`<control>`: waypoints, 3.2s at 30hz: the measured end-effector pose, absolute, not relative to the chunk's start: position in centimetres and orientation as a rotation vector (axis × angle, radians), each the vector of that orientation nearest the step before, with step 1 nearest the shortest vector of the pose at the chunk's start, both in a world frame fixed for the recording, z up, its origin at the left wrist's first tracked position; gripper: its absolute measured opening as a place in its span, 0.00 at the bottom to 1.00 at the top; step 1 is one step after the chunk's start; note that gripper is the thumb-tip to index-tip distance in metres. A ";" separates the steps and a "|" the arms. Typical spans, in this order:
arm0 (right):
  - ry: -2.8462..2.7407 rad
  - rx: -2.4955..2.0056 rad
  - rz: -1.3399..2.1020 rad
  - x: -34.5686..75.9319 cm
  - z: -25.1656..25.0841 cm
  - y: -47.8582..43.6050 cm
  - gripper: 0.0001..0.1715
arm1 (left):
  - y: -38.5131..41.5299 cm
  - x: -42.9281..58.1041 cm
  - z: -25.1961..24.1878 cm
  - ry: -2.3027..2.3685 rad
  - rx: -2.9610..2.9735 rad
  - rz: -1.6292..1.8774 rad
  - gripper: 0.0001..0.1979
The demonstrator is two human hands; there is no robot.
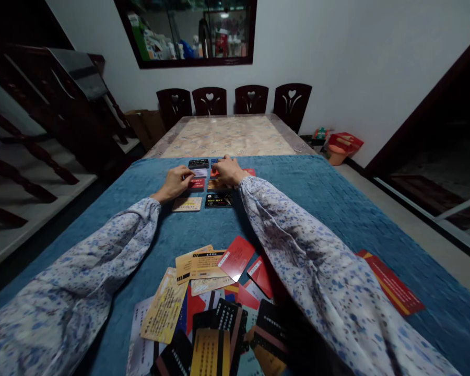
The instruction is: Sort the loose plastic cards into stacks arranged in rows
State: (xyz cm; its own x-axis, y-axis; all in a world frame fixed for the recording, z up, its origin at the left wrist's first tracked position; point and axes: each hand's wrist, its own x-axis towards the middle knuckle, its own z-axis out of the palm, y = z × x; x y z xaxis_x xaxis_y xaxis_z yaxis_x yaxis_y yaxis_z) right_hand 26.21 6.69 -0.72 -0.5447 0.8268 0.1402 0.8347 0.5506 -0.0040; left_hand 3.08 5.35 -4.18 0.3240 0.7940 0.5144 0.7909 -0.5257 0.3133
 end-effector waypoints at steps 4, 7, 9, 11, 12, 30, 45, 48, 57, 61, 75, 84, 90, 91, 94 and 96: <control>-2.655 -1.428 -0.118 26.9 -1.3 4.5 0.16 | 3.4 4.0 -4.7 1.452 2.560 1.008 0.10; -2.665 -1.407 -0.134 27.5 -1.6 2.8 0.14 | 1.9 4.7 -4.9 1.418 2.569 0.989 0.10; -2.684 -1.377 -0.140 27.8 -1.6 1.6 0.14 | 0.9 5.1 -5.1 1.385 2.580 0.985 0.10; -2.705 -1.350 -0.143 28.3 -1.7 0.4 0.14 | -0.2 5.5 -5.3 1.330 2.597 0.992 0.10; -2.705 -1.342 -0.146 28.5 -1.8 -0.3 0.14 | -0.7 5.7 -5.4 1.300 2.606 0.998 0.09; -2.642 -1.119 -0.020 33.4 -3.9 -8.8 0.11 | -11.1 9.9 -4.9 0.934 2.741 0.744 0.11; -2.704 -0.897 0.207 35.4 -5.0 -12.5 0.14 | -15.9 12.4 -4.0 1.004 2.918 0.312 0.12; -2.698 -0.922 0.224 35.5 -5.4 -12.7 0.14 | -16.4 12.7 -3.6 1.053 2.929 0.236 0.14; -2.720 -0.963 0.251 35.7 -5.5 -12.7 0.19 | -17.3 13.6 -3.4 1.214 2.923 0.206 0.22; -2.780 -0.931 0.290 35.7 -4.9 -12.3 0.20 | -17.6 13.8 -3.3 1.303 2.903 0.132 0.24; -2.818 -0.827 0.297 35.4 -4.1 -11.9 0.16 | -17.8 13.9 -3.3 1.441 2.844 0.165 0.11; -2.771 -0.773 0.261 34.9 -4.3 -12.2 0.15 | -16.9 12.7 -3.1 1.380 2.795 0.226 0.12; -2.689 -0.847 0.210 34.8 -4.6 -12.1 0.16 | -15.7 11.3 -3.0 1.298 2.704 0.437 0.13; -2.674 -0.862 0.197 34.8 -4.6 -12.1 0.17 | -15.5 11.1 -3.0 1.285 2.700 0.464 0.13; -2.641 -0.898 0.156 34.7 -4.7 -12.1 0.16 | -15.1 10.5 -3.0 1.248 2.708 0.533 0.15; -2.615 -0.918 0.138 34.6 -4.7 -12.2 0.15 | -14.9 10.2 -3.0 1.241 2.701 0.591 0.15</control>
State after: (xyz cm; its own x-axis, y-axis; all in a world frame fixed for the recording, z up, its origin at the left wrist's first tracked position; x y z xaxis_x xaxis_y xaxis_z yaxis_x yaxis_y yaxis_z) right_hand 34.61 -12.18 -4.68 -0.7217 0.6208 0.3061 0.5852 0.7835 -0.2093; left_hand 10.19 -14.86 -3.03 0.5896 0.7494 0.3011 0.7062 -0.6593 0.2580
